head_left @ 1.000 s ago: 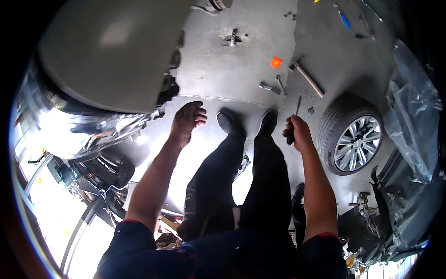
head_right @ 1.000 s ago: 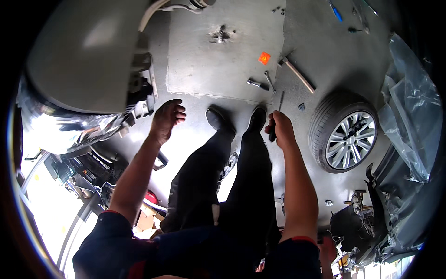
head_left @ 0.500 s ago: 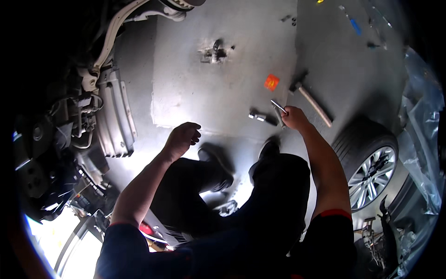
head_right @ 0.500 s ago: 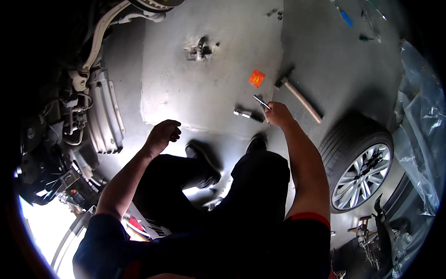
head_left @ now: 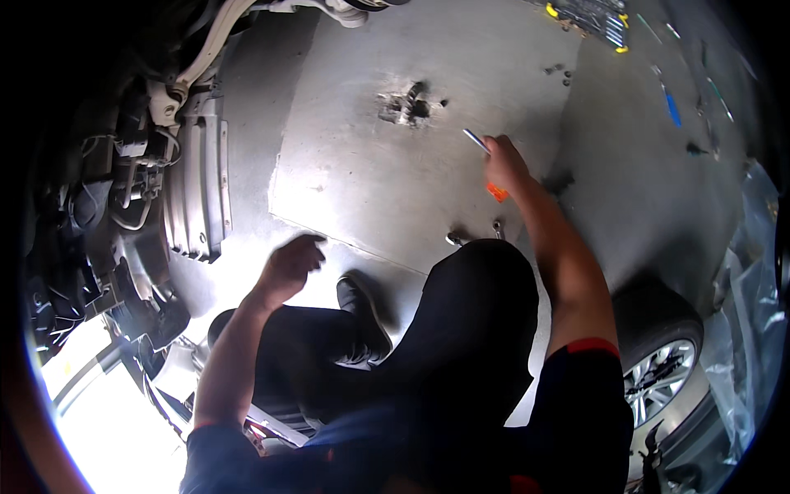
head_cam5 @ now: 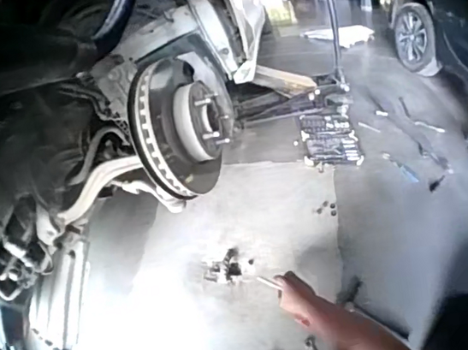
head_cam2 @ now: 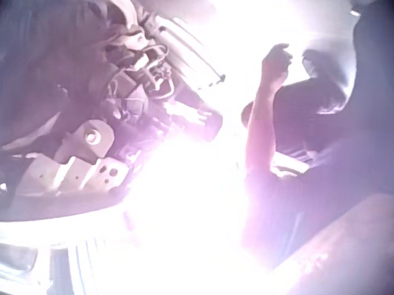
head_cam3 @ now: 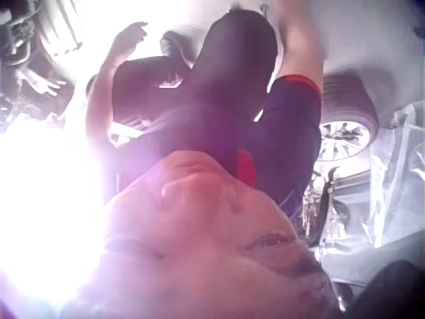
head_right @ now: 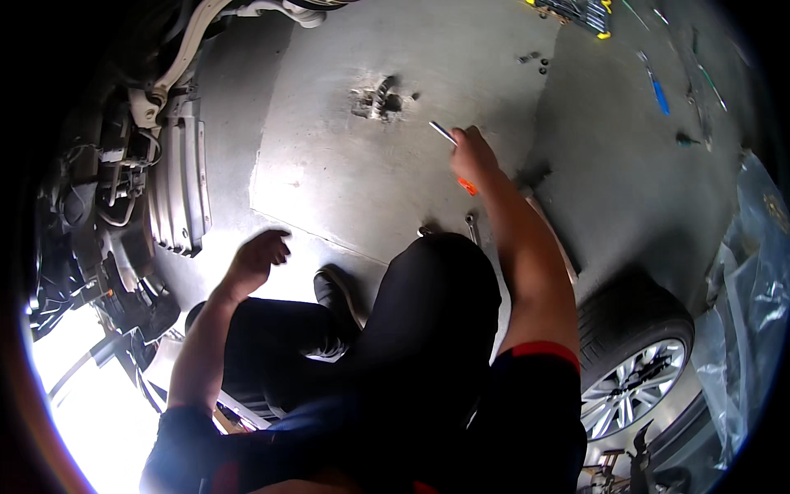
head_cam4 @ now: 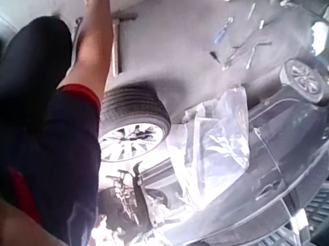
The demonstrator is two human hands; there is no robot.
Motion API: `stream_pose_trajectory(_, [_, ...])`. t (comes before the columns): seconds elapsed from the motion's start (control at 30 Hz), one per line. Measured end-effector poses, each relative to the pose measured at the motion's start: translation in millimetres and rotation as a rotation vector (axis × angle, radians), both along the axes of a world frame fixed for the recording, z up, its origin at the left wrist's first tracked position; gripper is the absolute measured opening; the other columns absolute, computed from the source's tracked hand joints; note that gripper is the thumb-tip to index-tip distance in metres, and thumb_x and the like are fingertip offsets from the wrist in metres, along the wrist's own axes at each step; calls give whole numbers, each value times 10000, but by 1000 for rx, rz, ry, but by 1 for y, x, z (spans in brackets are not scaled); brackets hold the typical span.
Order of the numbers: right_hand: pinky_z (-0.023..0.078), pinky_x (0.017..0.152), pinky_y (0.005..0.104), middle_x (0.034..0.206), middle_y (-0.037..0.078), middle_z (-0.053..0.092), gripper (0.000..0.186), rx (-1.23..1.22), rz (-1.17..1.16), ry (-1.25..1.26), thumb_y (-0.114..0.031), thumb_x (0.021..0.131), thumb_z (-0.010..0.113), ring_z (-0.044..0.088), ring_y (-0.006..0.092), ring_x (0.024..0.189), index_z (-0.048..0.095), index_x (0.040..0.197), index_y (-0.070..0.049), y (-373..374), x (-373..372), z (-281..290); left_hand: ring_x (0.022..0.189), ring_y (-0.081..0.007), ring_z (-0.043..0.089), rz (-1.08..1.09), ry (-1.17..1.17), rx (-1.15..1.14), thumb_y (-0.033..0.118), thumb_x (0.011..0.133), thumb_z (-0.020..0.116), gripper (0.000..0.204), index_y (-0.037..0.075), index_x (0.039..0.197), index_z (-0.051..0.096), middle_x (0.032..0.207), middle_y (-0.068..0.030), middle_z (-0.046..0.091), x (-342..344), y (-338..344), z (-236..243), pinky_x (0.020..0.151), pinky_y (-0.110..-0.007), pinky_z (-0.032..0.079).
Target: The person installs a car headlight assembly by fitting it onto the vehicle frame, then securing and tightening it using a screwdriver and a ratchet wrench.
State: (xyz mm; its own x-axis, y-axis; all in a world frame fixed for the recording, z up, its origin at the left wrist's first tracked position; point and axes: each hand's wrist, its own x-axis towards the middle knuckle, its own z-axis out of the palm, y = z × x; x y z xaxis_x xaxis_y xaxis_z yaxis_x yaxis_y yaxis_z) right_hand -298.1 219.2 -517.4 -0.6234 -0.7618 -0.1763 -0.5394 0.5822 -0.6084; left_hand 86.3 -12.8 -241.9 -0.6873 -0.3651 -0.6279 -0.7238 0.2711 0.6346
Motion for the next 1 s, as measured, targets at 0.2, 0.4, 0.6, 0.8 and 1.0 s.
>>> stream_pose_trajectory(0.2, [540, 948, 456, 1210, 190, 588, 406, 89, 40, -27, -208, 942, 622, 618, 367, 1150, 577, 1344, -167, -121, -4, -1, 853, -203, 684, -177, -547, -141, 56, 960, 533, 334, 47, 1277, 639, 953, -108, 715, 34, 35, 24, 827, -347, 550])
stream_pose_trajectory(0.4, [528, 954, 489, 1339, 142, 616, 375, 257, -116, -33, -356, 1037, 427, 611, 390, 1206, 620, 1264, -129, -163, -19, -48, 946, -279, 712, 121, -473, -91, 103, 966, 543, 332, 49, 1278, 639, 1054, -151, 736, 61, 61, 32, 891, -375, 549])
stream_pose_trajectory(0.6, [541, 926, 504, 1280, 162, 645, 246, 242, -69, 97, -257, 973, 579, 635, 380, 1164, 627, 1166, -112, -145, -40, -62, 988, -297, 710, 33, -623, -35, 123, 952, 564, 347, 44, 1280, 647, 1066, -161, 734, 71, 62, 24, 924, -387, 541])
stream_pose_trajectory(0.8, [580, 780, 480, 1011, 111, 720, 237, 83, -517, 121, -304, 956, 592, 705, 371, 891, 630, 1112, -131, -110, -113, -68, 977, -281, 709, 124, -527, -91, 108, 951, 565, 352, 48, 1288, 647, 1042, -148, 733, 62, 66, 40, 929, -378, 537])
stream_pose_trajectory(1.0, [545, 914, 433, 1321, 54, 606, 286, 153, 381, 96, -159, 952, 570, 640, 299, 1136, 646, 1227, -142, -103, -41, -7, 871, -170, 685, 49, -520, -112, 29, 956, 575, 306, 26, 1255, 642, 922, -107, 722, 63, 58, 29, 828, -328, 548])
